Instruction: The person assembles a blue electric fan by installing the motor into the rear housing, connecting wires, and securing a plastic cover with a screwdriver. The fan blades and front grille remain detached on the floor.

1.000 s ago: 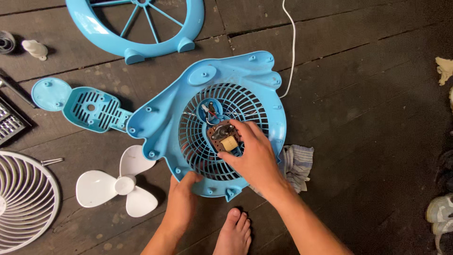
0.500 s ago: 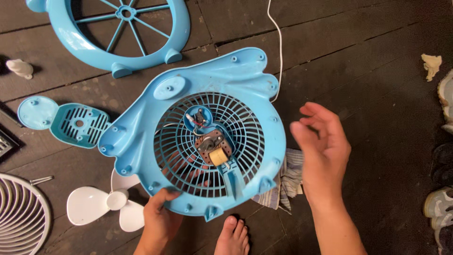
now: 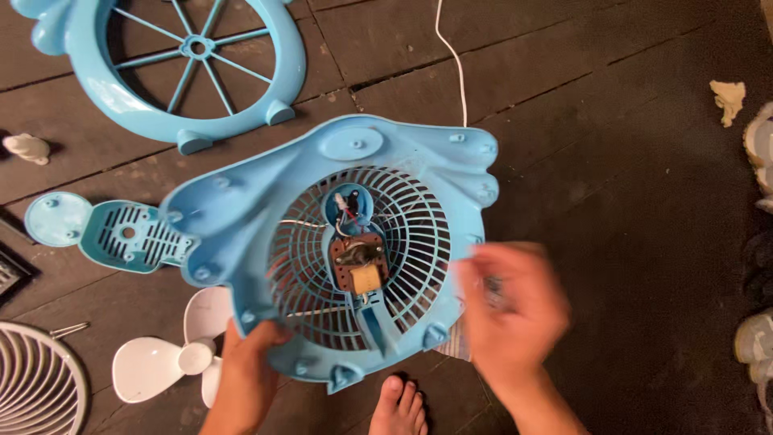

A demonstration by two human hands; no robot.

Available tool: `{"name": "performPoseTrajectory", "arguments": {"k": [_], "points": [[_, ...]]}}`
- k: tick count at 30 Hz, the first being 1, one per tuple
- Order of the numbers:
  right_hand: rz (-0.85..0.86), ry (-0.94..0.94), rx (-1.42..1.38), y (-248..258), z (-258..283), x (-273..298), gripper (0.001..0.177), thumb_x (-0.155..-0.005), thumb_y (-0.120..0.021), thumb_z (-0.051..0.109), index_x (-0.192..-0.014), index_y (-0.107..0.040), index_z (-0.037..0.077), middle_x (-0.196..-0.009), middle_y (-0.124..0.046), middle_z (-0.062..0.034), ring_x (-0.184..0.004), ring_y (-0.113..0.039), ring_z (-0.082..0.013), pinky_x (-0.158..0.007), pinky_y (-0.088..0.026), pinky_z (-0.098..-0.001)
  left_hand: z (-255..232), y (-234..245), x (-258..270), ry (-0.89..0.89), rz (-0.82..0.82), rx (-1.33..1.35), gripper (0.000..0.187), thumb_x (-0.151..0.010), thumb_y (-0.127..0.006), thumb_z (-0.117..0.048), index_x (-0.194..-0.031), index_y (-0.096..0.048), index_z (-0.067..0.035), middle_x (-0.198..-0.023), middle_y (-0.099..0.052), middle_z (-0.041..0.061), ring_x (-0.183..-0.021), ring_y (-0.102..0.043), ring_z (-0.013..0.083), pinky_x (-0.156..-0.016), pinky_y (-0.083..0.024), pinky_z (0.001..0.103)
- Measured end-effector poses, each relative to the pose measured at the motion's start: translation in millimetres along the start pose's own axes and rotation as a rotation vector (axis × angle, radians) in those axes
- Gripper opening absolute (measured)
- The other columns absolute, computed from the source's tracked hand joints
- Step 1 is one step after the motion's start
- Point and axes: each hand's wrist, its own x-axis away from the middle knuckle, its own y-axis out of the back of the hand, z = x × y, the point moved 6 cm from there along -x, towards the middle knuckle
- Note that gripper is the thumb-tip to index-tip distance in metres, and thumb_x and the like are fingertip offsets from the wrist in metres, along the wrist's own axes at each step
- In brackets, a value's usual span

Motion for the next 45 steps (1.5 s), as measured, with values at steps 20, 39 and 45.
{"name": "performPoseTrajectory", "arguments": {"k": [20,39,45], "points": [[0.727,0.445,0.105,-105,-12,-5,0.073,-0.062,-0.091,0.014,-0.127,-0.062,0.002,-0.123,-0.064,-0.0109,-0.115,-0.060,-0.0331,-0.099,-0.051,-0.0405,6,-19,-31,0.950,-0.071,0.746,0.022,-0.080,-0.055,-0.008,-0.101,-0.059,-0.002,-0.088,-0.062,0.008,-0.079,-0.056,0.0181,-0.071,-0.045,0.032],[0.656,-0.024,0.239,-83,-41,-26,0.031,-0.082,-0.081,0.023,-0.105,-0.076,0.002,-0.089,-0.077,-0.0120,-0.077,-0.076,-0.0241,-0.070,-0.060,-0.0370,-50,11,-70,0.527,0.044,0.401,0.052,-0.081,-0.061,-0.007,-0.133,-0.060,-0.011,-0.101,-0.072,0.005,-0.084,-0.063,0.0114,-0.074,-0.051,0.028],[0.825,-0.376,0.147,-106,-67,-15,0.022,-0.089,-0.073,0.022,-0.094,-0.076,0.001,-0.074,-0.078,-0.0130,-0.061,-0.076,-0.0176,-0.057,-0.057,-0.0315,-56,7,-62,0.598,-0.016,0.063,0.024,-0.084,-0.069,-0.012,-0.107,-0.073,-0.006,-0.071,-0.071,0.006,-0.062,-0.060,0.0152,-0.060,-0.048,0.034]]}}
